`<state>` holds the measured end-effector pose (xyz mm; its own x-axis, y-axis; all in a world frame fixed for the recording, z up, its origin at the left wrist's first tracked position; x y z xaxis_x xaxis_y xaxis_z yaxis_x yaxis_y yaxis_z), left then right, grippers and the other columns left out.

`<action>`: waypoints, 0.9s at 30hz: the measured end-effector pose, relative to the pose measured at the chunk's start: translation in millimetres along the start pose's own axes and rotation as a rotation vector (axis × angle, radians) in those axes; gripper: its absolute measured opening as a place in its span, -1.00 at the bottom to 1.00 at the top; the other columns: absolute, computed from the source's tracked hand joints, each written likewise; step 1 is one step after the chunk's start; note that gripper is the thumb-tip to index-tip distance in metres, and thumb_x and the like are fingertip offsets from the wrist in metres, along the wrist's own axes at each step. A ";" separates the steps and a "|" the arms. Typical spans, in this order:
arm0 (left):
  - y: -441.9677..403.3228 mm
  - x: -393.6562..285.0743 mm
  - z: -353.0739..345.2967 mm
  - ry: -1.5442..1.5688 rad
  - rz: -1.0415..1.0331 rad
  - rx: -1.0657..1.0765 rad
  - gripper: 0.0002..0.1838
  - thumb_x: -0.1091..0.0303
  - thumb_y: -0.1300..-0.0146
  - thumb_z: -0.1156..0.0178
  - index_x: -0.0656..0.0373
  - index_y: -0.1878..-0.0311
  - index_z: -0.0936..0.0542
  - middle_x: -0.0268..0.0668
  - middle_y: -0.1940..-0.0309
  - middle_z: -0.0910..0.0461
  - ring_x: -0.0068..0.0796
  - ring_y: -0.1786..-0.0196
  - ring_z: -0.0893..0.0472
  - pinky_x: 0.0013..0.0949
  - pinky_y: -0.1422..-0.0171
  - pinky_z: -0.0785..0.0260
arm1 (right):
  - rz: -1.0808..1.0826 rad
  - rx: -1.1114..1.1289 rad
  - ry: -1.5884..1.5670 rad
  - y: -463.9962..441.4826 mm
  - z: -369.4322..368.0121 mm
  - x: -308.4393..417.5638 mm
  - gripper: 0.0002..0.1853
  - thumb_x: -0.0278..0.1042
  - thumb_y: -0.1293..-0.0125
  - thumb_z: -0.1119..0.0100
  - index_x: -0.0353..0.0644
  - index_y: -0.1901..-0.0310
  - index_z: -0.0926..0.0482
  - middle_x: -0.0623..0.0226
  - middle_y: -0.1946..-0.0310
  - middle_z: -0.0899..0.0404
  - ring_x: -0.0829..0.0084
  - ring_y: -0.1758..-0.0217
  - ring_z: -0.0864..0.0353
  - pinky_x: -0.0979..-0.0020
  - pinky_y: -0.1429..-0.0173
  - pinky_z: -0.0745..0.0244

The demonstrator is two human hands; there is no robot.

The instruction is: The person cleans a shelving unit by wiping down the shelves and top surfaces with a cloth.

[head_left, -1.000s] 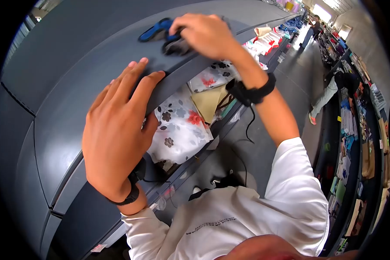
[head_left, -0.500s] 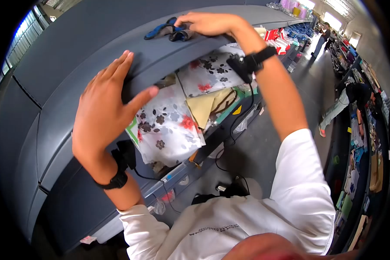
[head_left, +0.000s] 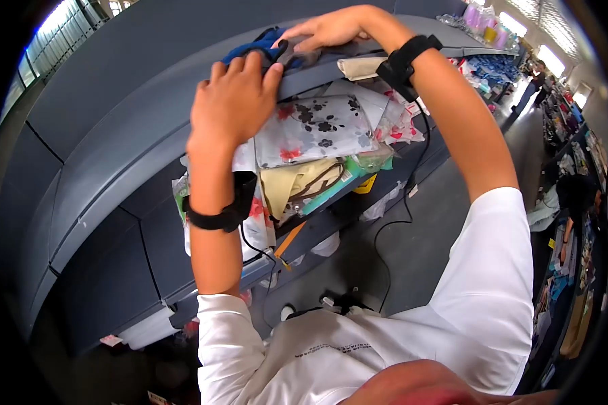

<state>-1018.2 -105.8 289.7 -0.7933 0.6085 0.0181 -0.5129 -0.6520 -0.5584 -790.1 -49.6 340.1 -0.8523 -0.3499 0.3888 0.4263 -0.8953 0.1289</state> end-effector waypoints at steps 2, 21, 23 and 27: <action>-4.9 3.9 2.0 0.041 0.018 0.052 -0.47 -0.13 -0.57 0.16 0.09 -0.24 -0.50 -0.08 -0.12 -0.62 -0.02 -0.25 -0.54 -0.03 -0.34 -0.35 | 0.237 -0.005 -0.229 -13.8 -3.1 -19.3 -0.68 -0.44 -0.42 -0.06 -0.17 -0.15 -0.61 0.28 0.20 -0.66 0.40 0.20 -0.56 0.33 0.02 -0.52; -22.4 -16.9 -7.0 0.011 0.002 -0.075 -0.36 -0.26 -0.51 0.07 0.09 -0.28 -0.59 -0.16 -0.25 -0.58 -0.03 -0.38 -0.48 -0.03 -0.58 -0.12 | 0.070 -0.274 -0.100 31.1 52.0 -158.8 -0.54 -0.54 -0.35 -0.21 -0.24 -0.30 -0.57 0.25 0.10 -0.76 0.49 0.25 -0.62 0.40 0.08 -0.59; -21.1 -15.8 -12.2 -0.024 -0.016 -0.139 -0.36 -0.26 -0.50 0.07 0.09 -0.28 -0.60 -0.16 -0.23 -0.60 -0.02 -0.35 -0.50 0.06 -0.60 -0.06 | -0.073 -0.240 0.045 22.7 56.5 -160.5 -0.58 -0.41 -0.39 -0.14 -0.04 -0.28 -0.58 0.13 -0.20 -0.61 0.33 -0.14 -0.54 0.34 -0.24 -0.42; -20.1 -21.3 -7.1 -0.071 -0.069 -0.232 -0.33 -0.29 -0.46 0.03 0.06 -0.33 -0.55 -0.16 -0.18 -0.62 -0.04 -0.30 -0.54 0.26 -0.63 0.06 | -0.078 -0.306 0.212 -7.1 43.5 -144.3 -0.53 -0.29 -0.43 -0.14 0.09 -0.37 -0.56 0.11 -0.26 -0.59 0.29 -0.24 -0.55 0.30 -0.37 -0.39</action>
<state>-988.7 -102.4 294.6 -0.7840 0.6097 0.1166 -0.4845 -0.4835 -0.7290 -656.9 19.2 322.8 -0.9362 -0.2976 0.1872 0.2745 -0.9514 -0.1396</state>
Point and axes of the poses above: each hand's wrist, its own y-axis away from the middle knuckle, its own z-axis out of the back of the hand, x = y × z, the point moved 3 cm from there along -y, towards the middle knuckle
